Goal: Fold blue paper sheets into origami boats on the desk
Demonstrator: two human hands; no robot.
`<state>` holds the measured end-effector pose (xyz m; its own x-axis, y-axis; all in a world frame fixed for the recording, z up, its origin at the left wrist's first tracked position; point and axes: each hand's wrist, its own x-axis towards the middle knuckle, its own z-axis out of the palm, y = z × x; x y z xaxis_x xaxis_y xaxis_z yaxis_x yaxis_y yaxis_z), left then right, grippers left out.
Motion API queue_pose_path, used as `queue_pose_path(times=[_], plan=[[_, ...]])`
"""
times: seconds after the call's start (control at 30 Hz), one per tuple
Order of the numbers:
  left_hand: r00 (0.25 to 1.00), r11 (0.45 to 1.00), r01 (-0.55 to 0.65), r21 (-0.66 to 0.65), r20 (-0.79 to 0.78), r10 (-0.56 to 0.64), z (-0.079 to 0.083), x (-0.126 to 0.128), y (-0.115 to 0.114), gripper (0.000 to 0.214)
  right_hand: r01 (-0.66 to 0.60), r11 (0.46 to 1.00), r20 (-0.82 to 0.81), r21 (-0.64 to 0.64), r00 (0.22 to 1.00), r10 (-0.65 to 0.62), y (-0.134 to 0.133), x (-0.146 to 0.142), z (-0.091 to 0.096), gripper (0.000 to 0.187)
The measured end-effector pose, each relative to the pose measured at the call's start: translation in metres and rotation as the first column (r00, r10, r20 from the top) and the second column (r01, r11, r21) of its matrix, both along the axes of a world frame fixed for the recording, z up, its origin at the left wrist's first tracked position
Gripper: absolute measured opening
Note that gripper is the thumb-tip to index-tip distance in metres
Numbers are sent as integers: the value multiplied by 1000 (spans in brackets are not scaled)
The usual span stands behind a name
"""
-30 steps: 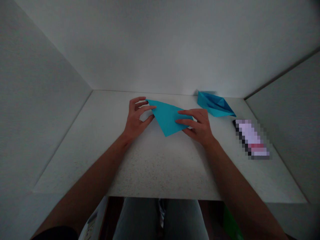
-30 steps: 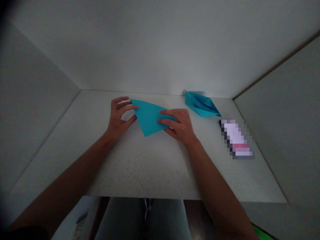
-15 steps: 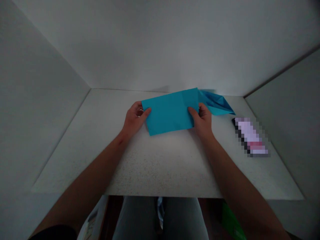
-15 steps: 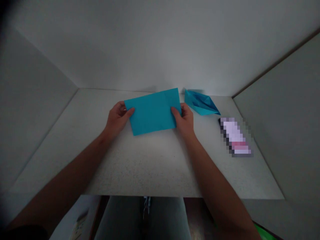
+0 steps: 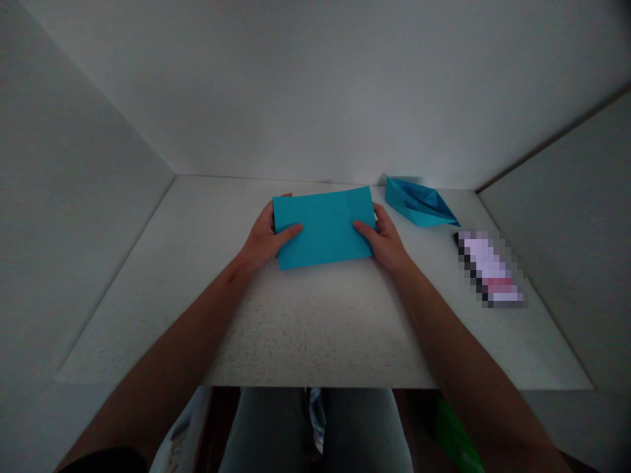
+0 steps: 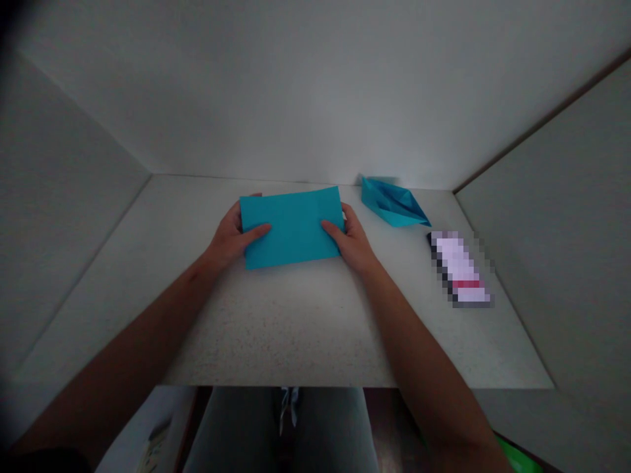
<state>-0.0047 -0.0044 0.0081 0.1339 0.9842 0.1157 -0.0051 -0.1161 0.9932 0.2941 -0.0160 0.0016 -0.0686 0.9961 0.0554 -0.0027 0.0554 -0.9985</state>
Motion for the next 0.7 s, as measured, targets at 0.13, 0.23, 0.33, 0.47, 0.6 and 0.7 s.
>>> queue_pose_path(times=[0.13, 0.23, 0.33, 0.47, 0.6, 0.7], plan=[[1000, 999, -20, -36, 7, 20, -2, -4, 4, 64, -49, 999, -43, -9, 998, 49, -3, -4, 6, 66], [999, 999, -36, -36, -11, 36, -4, -4, 3, 60, -55, 998, -62, -4, 997, 55, -2, -4, 6, 65], [998, 998, -55, -7, -35, 55, -4, -3, 2, 59, -40, 999, -52, 17, 998, 41, -1, -3, 3, 63], [993, 995, -96, 21, -68, 97, -2, -2, 2, 55, -91, 996, -15, 14, 996, 91, -4, -4, 2, 70], [987, 990, -138, 30, -75, 140, 0, -4, 2, 53, -116, 993, -19, 28, 993, 117, -4, -4, 3, 70], [989, 991, -136, -2, -48, 136, 0, -5, 2, 54, -90, 996, -22, -3, 996, 90, -1, -3, 1, 61]])
